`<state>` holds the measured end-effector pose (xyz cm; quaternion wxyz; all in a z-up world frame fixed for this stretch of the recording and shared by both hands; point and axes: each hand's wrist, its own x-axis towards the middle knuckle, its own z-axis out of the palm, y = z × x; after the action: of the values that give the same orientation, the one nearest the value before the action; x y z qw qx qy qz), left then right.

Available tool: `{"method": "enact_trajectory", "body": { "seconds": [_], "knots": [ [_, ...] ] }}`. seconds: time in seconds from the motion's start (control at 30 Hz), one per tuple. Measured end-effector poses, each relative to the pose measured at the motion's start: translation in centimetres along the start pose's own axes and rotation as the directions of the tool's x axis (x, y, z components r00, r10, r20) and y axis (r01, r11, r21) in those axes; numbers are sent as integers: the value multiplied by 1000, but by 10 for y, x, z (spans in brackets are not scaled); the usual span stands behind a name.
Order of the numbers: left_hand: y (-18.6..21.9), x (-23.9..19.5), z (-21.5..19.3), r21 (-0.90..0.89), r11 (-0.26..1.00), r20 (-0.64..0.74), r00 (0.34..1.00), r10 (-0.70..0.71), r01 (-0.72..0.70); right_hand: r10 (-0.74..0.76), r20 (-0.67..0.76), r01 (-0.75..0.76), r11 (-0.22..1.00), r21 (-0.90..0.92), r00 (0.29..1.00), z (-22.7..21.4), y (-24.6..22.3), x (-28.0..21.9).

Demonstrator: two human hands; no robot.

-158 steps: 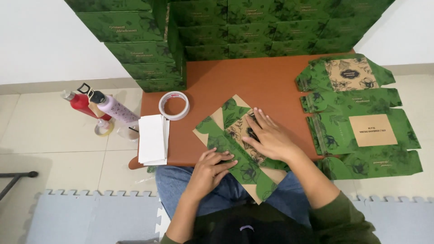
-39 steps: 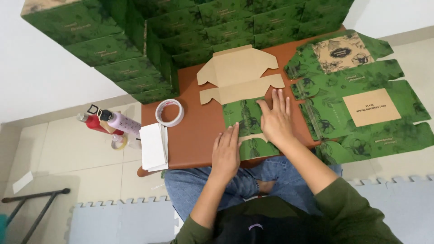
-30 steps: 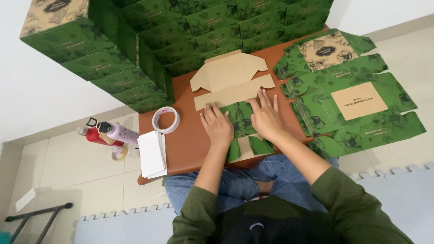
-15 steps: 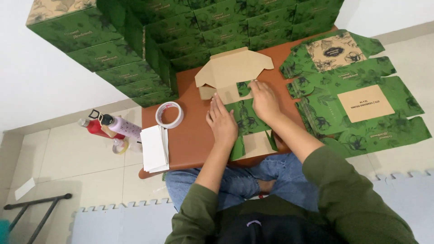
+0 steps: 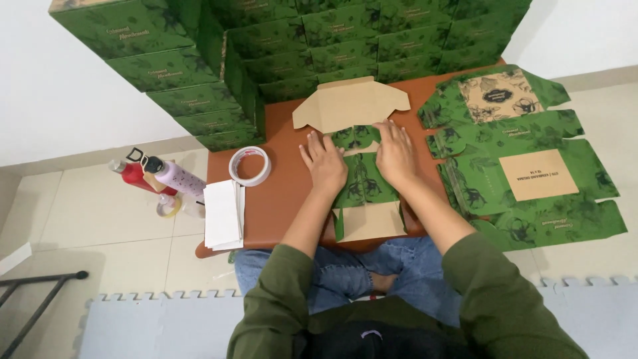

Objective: The person assembles small cardboard boxes by folding the flaps and inserting white paper inserts. They then place the completed boxes into a stack of similar green-patterned boxes.

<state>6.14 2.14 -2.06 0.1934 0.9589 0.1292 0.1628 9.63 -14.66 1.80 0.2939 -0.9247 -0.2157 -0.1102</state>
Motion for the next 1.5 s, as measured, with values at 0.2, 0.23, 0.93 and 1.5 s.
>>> {"method": "enact_trajectory", "body": {
  "seconds": [0.2,0.23,0.93,1.5],
  "knots": [
    [12,2,-28,-177,984,94,995,12,5,-69,21,67,994,87,997,-10,-8,2],
    [12,1,-33,-176,984,95,995,9,8,-70,24,68,994,88,997,-6,-7,4],
    [0,77,-30,32,975,241,948,206,-220,-151,94,150,989,14,984,20,21,86],
    [6,24,-41,282,950,299,953,44,-132,-321,150,334,940,-69,935,19,17,55]
  ]
}}
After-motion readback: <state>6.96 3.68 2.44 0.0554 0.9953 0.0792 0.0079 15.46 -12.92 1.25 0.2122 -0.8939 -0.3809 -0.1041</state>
